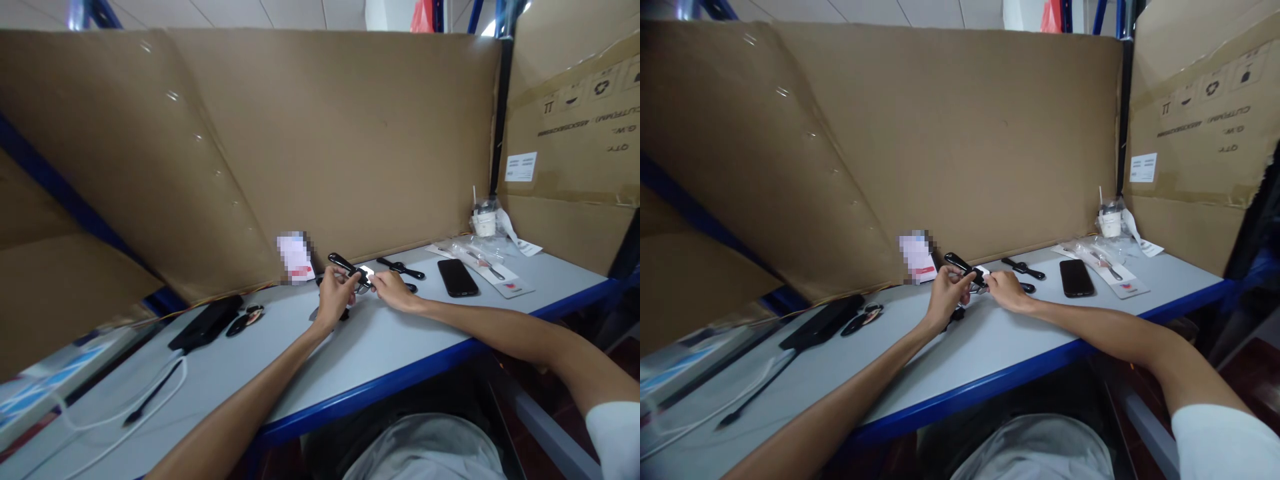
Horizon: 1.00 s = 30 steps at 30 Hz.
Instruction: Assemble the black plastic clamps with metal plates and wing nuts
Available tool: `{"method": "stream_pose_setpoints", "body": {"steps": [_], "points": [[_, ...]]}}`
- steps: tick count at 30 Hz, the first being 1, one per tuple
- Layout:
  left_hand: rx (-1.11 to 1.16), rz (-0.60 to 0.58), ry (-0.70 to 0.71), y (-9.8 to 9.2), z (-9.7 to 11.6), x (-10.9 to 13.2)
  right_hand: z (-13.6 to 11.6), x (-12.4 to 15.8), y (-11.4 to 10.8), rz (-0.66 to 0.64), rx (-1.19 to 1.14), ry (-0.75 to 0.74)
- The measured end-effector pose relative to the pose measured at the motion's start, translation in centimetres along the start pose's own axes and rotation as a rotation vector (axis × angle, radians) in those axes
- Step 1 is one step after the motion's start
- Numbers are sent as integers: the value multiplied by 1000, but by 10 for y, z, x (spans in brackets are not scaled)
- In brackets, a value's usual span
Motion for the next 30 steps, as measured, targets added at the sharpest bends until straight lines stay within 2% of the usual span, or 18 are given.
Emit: {"method": "stream_pose_setpoints", "body": {"steps": [2,5,8,12,16,20,30], "points": [[56,-41,-61,2,-3,0,1,0,1,-11,-16,5],[72,-193,-123,9,-4,2,7,-2,4,-54,-73,63],[70,-280,-131,12,-7,3,15,-3,7,-99,-169,155],[52,-331,-104,12,-10,1,14,1,7,-186,-276,252],[27,-283,-114,11,-12,0,7,6,8,-251,-357,306],[-8,-220,-84,11,-11,0,7,7,10,-260,-364,302],[1,-225,-78,15,-8,5,12,2,9,-201,-274,269]]}}
Point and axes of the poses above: each hand's wrist, its own x-axis away from the middle knuckle, its own y-axis out of the palm, z = x × y, the point moved 4 cm from there along -x, towards the middle knuckle, and after that the axes turned 10 degrees about -x, right-handed, at the moved point
